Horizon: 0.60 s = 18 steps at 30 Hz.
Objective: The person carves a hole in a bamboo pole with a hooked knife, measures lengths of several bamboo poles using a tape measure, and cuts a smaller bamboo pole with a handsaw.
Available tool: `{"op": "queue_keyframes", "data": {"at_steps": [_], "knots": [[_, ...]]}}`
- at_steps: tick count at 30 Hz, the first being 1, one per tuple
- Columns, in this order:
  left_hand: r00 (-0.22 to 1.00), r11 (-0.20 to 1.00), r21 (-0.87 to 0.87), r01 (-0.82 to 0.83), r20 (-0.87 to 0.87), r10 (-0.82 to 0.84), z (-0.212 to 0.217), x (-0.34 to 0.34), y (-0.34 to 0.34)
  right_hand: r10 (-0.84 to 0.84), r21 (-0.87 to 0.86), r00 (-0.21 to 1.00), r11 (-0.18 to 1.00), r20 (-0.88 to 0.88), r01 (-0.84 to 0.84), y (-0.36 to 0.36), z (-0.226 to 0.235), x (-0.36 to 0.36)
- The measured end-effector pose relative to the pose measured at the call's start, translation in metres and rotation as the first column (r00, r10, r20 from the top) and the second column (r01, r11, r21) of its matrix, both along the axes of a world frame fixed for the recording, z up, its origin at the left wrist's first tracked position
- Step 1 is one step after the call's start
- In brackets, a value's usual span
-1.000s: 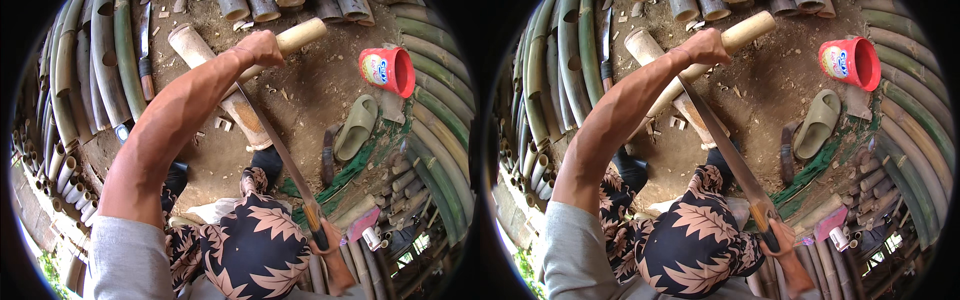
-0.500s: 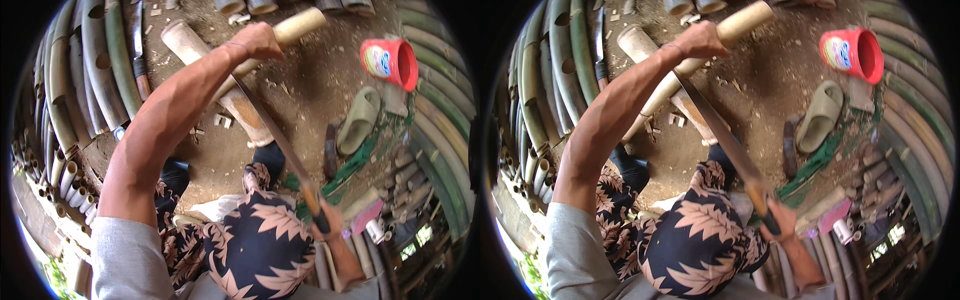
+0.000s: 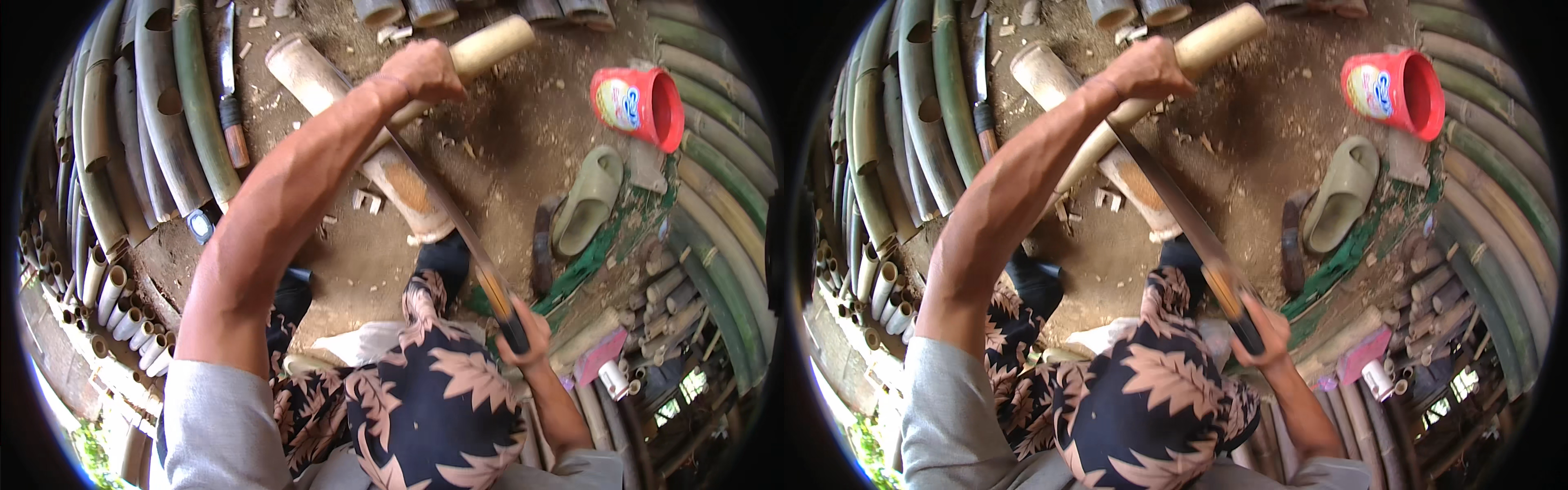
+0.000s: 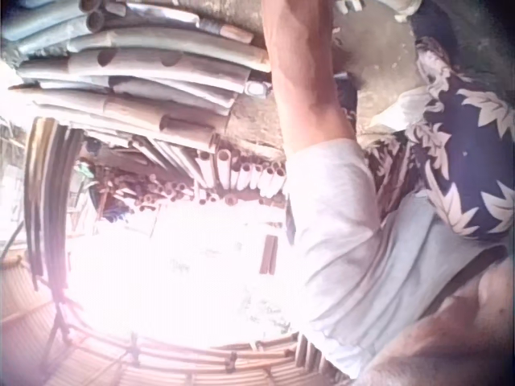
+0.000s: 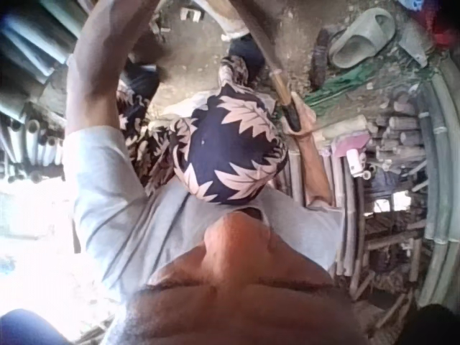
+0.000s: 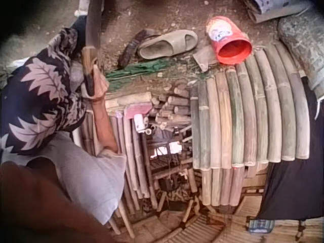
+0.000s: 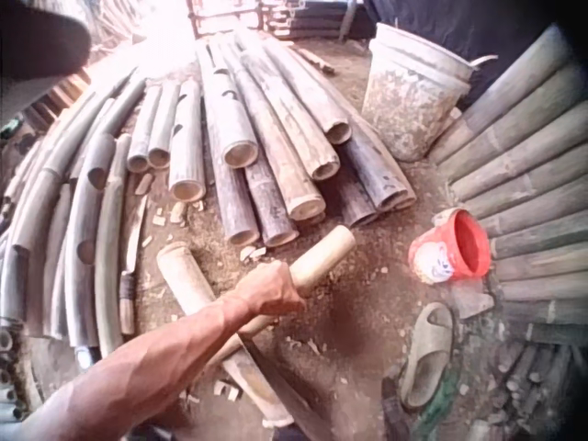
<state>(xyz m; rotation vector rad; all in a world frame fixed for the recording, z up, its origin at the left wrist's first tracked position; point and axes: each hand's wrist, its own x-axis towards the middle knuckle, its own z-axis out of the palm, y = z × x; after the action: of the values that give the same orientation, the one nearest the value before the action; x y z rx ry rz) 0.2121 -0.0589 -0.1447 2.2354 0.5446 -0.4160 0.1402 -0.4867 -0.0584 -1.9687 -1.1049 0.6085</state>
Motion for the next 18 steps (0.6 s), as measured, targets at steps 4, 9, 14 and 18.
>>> {"op": "queue_keyframes", "data": {"at_steps": [4, 9, 14, 18], "knots": [[0.994, 0.999, 0.027, 0.026, -0.103, -0.023, 0.013, 0.011, -0.008, -0.062, 0.220, 0.998, 0.973, -0.015, 0.064, 0.162, -0.035, 0.017], [1.000, 0.999, -0.046, -0.021, -0.018, 0.021, 0.026, 0.010, -0.024, -0.072, 0.239, 0.997, 0.968, -0.033, 0.078, 0.156, -0.029, 0.021], [0.997, 0.995, 0.069, 0.076, 0.002, -0.076, 0.005, 0.019, -0.004, -0.043, 0.226, 0.998, 0.973, -0.039, 0.051, 0.160, -0.035, 0.031], [0.993, 0.993, 0.027, 0.119, 0.008, -0.119, 0.000, 0.016, 0.000, -0.027, 0.203, 0.996, 0.978, -0.084, 0.043, 0.154, -0.031, 0.031]]}}
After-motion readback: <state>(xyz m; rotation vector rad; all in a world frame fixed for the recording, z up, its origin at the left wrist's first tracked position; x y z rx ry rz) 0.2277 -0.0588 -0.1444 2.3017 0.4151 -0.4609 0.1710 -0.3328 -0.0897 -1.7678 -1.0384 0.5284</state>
